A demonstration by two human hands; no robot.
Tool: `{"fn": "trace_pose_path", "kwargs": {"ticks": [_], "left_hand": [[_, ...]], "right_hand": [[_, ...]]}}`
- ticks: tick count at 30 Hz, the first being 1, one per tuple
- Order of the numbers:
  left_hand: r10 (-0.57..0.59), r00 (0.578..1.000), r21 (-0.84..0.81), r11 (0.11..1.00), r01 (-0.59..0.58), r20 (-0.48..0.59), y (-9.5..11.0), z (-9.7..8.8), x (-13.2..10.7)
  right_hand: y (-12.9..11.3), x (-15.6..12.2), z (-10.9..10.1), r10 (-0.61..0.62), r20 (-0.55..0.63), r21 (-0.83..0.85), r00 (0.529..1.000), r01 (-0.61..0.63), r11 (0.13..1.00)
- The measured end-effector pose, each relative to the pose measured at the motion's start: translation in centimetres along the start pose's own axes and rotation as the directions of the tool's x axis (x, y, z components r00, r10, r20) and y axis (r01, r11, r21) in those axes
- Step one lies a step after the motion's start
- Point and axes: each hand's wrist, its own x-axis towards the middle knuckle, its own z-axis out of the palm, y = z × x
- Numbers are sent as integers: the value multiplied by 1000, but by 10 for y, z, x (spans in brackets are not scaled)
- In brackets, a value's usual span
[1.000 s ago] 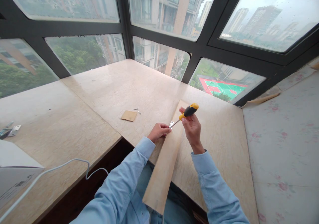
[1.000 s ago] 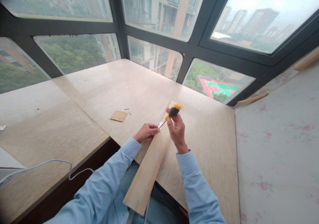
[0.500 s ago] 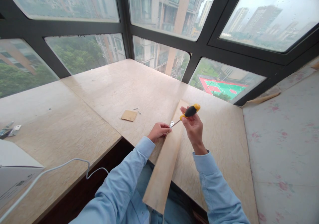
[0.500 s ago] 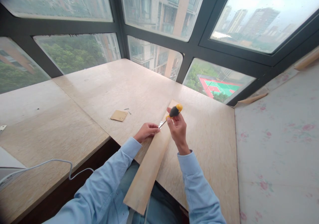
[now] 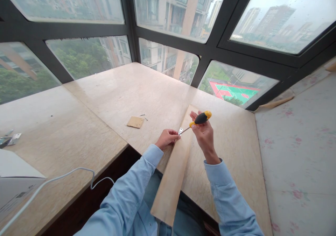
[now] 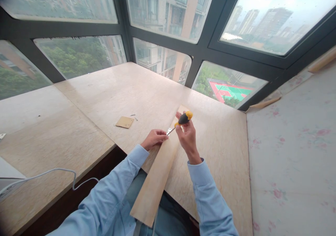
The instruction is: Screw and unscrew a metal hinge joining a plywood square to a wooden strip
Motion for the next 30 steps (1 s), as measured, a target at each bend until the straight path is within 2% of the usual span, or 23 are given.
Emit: {"fn": "trace_pose_path", "kwargs": {"ticks": [4, 6, 12, 14, 18, 20, 23, 25, 27, 28, 30], "left_hand": [[7, 1000, 12, 1000, -7, -14, 0, 1, 0], [4, 1000, 12, 1000, -4, -14, 1, 1, -1], [-10, 1000, 18, 1000, 10, -26, 2, 2, -2], [-7, 1000, 27, 1000, 7, -28, 1, 1, -1], [2, 1000, 50, 999, -1, -30, 0, 0, -1], [3, 1000, 53, 999, -1, -29, 1, 0, -2], [10, 1000, 57, 998, -8, -25, 2, 1, -3], [12, 1000, 63, 998, -11, -24, 4, 2, -4], [9, 1000, 61, 998, -8, -25, 5, 2, -5], [7, 1000, 58, 998, -6, -26, 6, 3, -6], [7, 1000, 50, 999, -6, -30, 6, 4, -6]], "right_hand": [[1, 1, -3, -48, -133, -281, 990, 9, 960], [2, 1, -4, -39, -194, -321, 980, -26, 947], [-4, 1, 5, 54, -245, 26, 968, -49, 998], [-4, 1, 8, 82, -194, 80, 978, -67, 995], [2, 2, 9, 68, 11, 145, 998, -69, 987], [6, 2, 6, 50, 71, 110, 996, -58, 992], [10, 3, 2, 0, 97, -36, 995, 4, 999], [11, 2, 0, -86, 60, -160, 994, 94, 983], [11, 0, 2, -156, -46, -248, 987, 140, 959], [11, -1, 4, -157, -113, -247, 981, 125, 961], [11, -4, 9, -88, -216, -129, 972, 61, 990]]}}
